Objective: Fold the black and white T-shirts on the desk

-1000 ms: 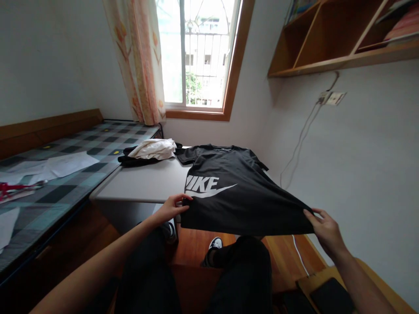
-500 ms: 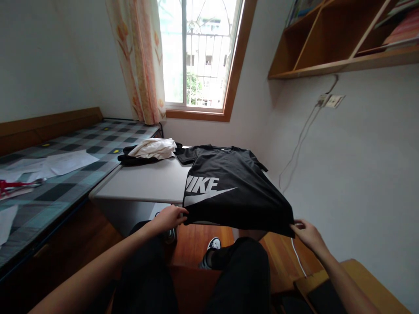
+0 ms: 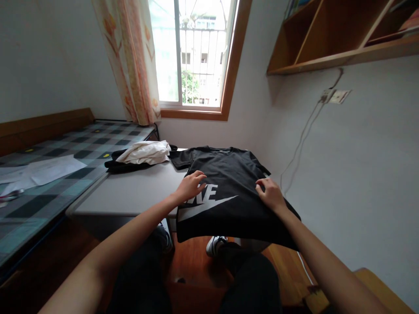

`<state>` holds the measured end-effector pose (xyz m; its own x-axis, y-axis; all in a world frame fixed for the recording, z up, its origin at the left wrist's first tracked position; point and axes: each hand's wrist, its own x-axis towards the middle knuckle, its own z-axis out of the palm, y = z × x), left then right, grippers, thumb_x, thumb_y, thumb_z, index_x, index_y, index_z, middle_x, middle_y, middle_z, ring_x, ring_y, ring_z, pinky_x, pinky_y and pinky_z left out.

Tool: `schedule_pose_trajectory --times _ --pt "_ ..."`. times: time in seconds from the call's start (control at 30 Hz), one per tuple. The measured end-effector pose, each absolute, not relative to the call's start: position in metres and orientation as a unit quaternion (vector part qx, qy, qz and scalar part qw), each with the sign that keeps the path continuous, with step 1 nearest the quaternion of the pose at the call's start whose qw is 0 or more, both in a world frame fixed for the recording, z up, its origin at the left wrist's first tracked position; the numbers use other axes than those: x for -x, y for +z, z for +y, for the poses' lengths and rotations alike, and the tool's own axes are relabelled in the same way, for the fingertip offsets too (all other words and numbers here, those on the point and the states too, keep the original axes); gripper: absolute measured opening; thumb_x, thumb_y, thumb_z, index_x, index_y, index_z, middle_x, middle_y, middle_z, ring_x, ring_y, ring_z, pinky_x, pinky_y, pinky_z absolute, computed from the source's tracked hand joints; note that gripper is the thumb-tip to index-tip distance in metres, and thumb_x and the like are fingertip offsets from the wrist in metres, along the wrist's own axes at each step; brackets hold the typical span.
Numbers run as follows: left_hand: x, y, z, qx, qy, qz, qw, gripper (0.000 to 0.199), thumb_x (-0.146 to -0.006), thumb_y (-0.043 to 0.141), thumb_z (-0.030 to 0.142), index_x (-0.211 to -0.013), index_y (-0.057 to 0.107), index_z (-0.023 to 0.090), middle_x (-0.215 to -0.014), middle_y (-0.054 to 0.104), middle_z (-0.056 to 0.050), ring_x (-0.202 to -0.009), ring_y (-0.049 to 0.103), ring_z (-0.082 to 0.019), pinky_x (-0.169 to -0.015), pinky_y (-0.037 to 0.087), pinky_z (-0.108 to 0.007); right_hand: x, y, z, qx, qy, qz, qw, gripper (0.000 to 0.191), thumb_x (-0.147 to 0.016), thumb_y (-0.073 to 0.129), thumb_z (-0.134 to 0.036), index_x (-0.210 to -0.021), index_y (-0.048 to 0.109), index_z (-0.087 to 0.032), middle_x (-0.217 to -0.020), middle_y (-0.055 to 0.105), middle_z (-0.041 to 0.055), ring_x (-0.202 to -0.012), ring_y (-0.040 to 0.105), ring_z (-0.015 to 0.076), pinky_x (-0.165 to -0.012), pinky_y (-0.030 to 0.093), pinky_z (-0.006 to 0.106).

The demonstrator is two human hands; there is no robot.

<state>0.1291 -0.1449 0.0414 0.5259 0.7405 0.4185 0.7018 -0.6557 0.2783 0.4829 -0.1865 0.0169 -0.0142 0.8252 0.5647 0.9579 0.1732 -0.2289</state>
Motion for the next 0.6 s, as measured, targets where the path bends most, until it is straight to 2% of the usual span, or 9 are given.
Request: schedule_pose_trajectory --times 0.07,0.17,0.23,0.4,0.6 --pt "-0.146 0.035 -0.12 -0.881 0.24 0.408 0.004 0.034 -0.09 0.055 0.031 -0.121 0.064 0.02 -0.133 0.058 -0.01 -0.117 0.059 -0.024 -0.099 0.047 -0.036 -0.476 0.019 -0.163 0.645 -0.099 -0.717 0.246 0.025 -0.087 0.049 -0.033 -0.097 0.067 -0.019 -0.103 0.062 0.0127 -0.1 0.058 0.0279 -0.092 0.046 0.043" --pt "-0.161 0.023 -0.088 -0.882 0.23 0.409 -0.04 0.044 -0.092 0.053 0.037 -0.131 0.057 0.017 -0.143 0.05 -0.013 -0.139 0.037 -0.03 -0.112 0.034 -0.044 -0.465 0.02 -0.139 0.674 -0.086 -0.715 0.162 0.027 -0.089 0.056 -0.037 -0.107 0.067 -0.021 -0.118 0.059 0.0134 -0.108 0.057 0.0292 -0.094 0.046 0.044" --pt "-0.164 0.012 -0.074 -0.882 0.219 0.415 -0.042 0.054 -0.094 0.048 0.046 -0.139 0.05 0.015 -0.149 0.043 -0.015 -0.145 0.024 -0.031 -0.116 0.026 -0.048 -0.46 0.018 -0.13 0.682 -0.08 -0.716 0.124 0.028 -0.091 0.057 -0.038 -0.112 0.066 -0.022 -0.124 0.058 0.0128 -0.109 0.058 0.0269 -0.094 0.048 0.044" --pt "-0.161 -0.009 -0.063 -0.876 0.151 0.458 0.024 0.061 -0.095 0.036 0.056 -0.143 0.047 0.019 -0.152 0.041 -0.011 -0.144 0.027 -0.034 -0.117 0.023 -0.048 -0.462 0.016 -0.119 0.683 -0.065 -0.722 0.09 0.035 -0.094 0.056 -0.037 -0.124 0.057 -0.019 -0.126 0.058 0.0089 -0.104 0.06 0.0199 -0.088 0.053 0.042" --pt "-0.161 -0.007 -0.069 -0.866 0.16 0.472 0.034 0.059 -0.096 0.035 0.054 -0.143 0.047 0.022 -0.154 0.039 -0.008 -0.145 0.023 -0.033 -0.118 0.02 -0.046 -0.476 0.032 -0.103 0.677 -0.05 -0.73 0.076 0.028 -0.091 0.056 -0.038 -0.11 0.068 -0.023 -0.113 0.065 0.0106 -0.102 0.061 0.0234 -0.087 0.049 0.034"
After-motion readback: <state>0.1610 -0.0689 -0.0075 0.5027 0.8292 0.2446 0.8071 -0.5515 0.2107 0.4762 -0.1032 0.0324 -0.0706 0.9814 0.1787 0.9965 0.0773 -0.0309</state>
